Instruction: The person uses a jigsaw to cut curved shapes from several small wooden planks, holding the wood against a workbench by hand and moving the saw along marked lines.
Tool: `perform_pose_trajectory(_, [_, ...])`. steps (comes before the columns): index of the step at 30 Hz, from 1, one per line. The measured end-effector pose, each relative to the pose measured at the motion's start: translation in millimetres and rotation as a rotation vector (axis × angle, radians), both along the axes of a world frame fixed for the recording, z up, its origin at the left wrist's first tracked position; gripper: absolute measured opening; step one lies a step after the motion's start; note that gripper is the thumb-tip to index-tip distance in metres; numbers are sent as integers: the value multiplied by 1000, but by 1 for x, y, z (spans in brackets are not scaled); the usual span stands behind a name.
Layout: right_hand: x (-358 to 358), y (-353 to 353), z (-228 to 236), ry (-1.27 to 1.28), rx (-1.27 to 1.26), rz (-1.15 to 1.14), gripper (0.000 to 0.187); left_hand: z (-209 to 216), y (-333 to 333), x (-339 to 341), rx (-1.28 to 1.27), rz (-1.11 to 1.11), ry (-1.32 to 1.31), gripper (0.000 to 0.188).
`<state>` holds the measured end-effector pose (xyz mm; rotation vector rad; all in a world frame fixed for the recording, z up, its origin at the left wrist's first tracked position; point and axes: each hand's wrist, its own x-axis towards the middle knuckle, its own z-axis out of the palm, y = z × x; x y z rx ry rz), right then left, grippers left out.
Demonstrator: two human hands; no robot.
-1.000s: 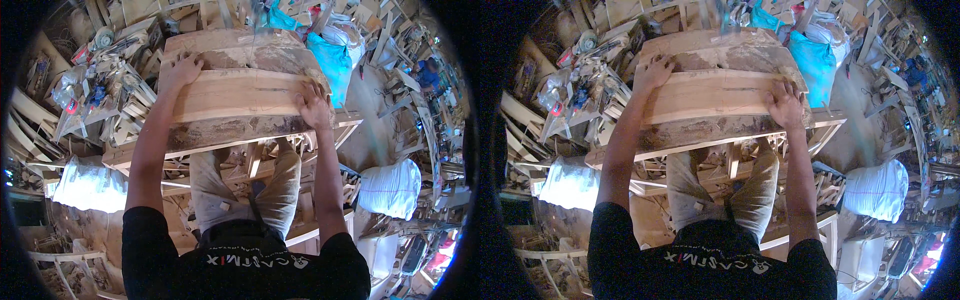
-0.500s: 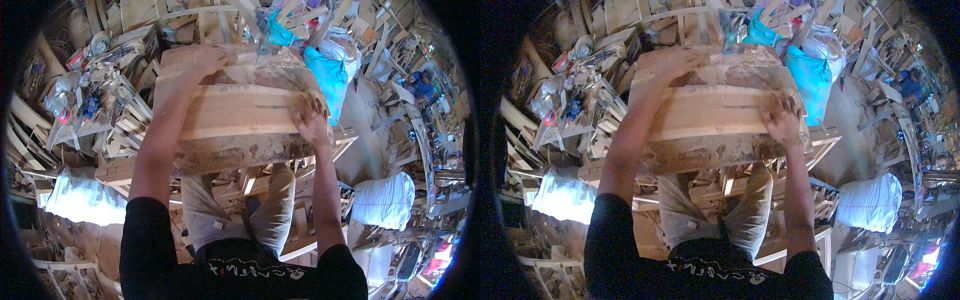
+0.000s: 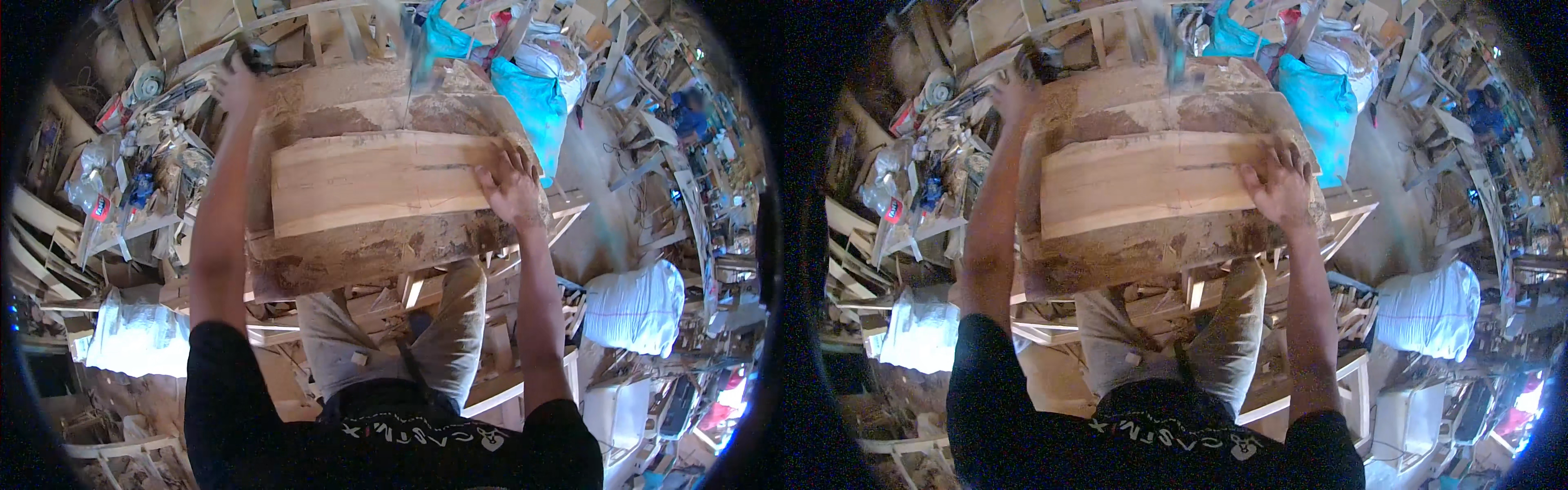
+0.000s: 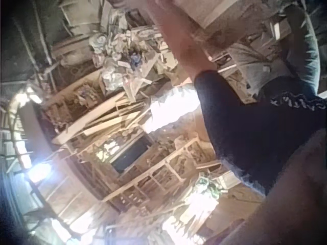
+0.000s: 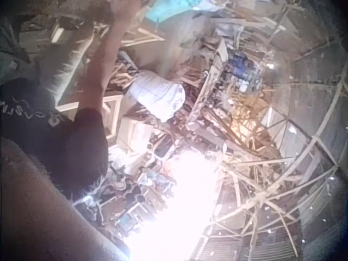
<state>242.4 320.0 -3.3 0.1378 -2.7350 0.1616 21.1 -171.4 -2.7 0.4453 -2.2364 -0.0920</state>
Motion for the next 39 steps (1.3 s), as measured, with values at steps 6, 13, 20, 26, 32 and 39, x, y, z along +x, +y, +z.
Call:
perform_pose_trajectory(6, [-13,-18,-4,39,0,33,59,-26,-8,83,3,-601,-458,69])
perform_pose_trajectory(13, [-32,-14,-10,63,-45,65,61,-27,19,81,33,-463,-464,54])
perform_pose_trajectory(20, [-37,-1,-4,74,-20,68,57,-15,49,97,129,-490,-498,47])
perform_pose_trajectory(26, [-53,-20,-5,43,-74,135,62,-56,-12,54,-64,-354,-550,48])
perform_pose_trajectory(32, [-58,-35,-15,77,-5,137,59,-62,-38,55,14,-304,-458,48])
perform_pose_trajectory(39, [-62,-11,-14,73,-1,122,55,-16,15,80,141,-383,-572,50])
